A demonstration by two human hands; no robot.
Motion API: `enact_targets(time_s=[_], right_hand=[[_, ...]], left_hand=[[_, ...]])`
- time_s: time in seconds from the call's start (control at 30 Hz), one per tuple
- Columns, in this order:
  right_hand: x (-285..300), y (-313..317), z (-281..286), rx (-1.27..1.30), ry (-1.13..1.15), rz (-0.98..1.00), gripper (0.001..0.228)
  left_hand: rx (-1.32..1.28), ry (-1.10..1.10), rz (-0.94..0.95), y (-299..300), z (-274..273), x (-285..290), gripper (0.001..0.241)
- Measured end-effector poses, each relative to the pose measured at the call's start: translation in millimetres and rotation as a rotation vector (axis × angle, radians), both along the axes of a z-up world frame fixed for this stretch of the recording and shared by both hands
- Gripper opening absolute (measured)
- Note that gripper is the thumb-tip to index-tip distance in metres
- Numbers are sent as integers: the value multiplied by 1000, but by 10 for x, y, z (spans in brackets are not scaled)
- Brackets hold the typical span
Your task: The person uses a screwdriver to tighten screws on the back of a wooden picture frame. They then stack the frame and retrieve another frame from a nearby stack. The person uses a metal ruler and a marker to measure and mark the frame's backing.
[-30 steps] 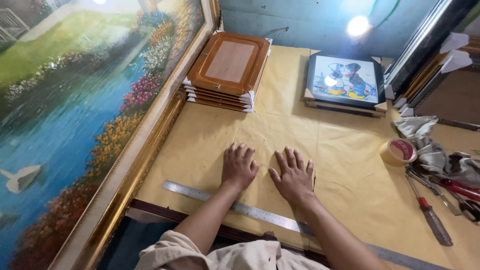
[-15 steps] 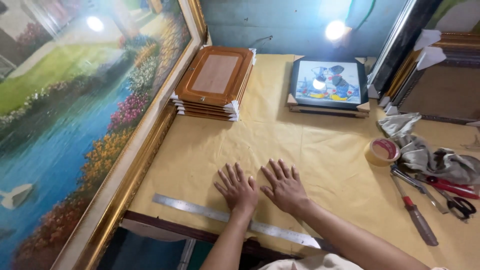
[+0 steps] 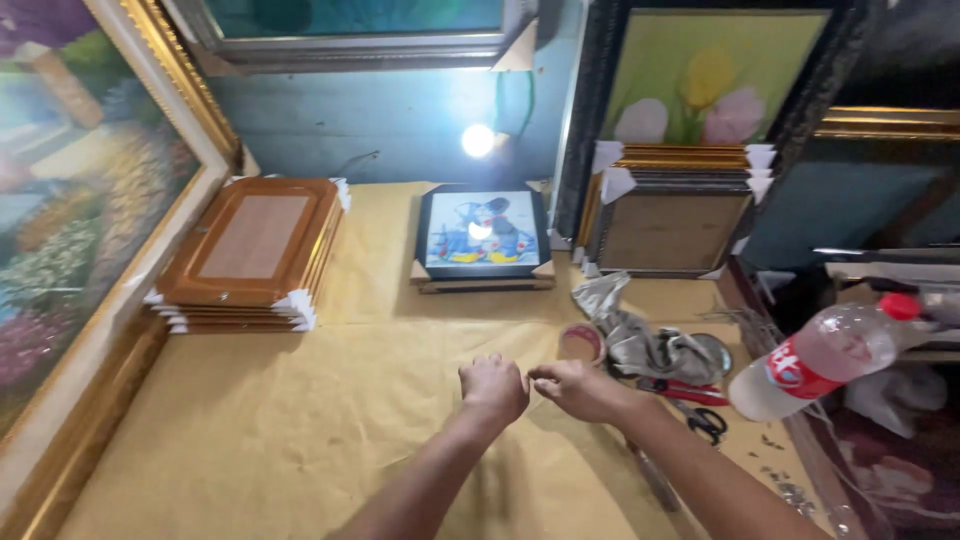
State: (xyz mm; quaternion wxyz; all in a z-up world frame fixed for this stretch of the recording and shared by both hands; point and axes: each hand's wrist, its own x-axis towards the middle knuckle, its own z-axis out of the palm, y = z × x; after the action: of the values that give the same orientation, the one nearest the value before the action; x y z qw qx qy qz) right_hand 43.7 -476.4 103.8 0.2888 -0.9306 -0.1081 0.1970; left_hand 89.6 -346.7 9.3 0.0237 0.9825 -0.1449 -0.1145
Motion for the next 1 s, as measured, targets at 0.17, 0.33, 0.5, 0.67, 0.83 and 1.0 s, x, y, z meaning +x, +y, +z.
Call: enact_targets(time_s=[0.17, 0.33, 0.5, 0.67, 0.83, 1.0], right_hand=[[131, -568, 1005, -96, 8, -126, 31], [730, -1184, 1208, -286, -51, -191, 34], [1098, -1604, 1683, -453, -109, -150, 45], [1040, -1348, 1910, -271, -471, -543, 73], [1432, -1448, 1257, -360, -1361, -614, 82], [1572, -1662, 719, -695, -1429, -510, 71]], left_hand=[[113, 114, -353, -622, 1013, 374, 40], [349, 168, -638, -1307, 1311, 1247, 62], [-38, -198, -249, -1432, 2207, 1530, 33], [-287, -562, -61, -1719, 2685, 1358, 52], [-677, -1499, -93, -1911, 2184, 1412, 65], [-521, -689, -371, -1875, 1559, 1509, 84]])
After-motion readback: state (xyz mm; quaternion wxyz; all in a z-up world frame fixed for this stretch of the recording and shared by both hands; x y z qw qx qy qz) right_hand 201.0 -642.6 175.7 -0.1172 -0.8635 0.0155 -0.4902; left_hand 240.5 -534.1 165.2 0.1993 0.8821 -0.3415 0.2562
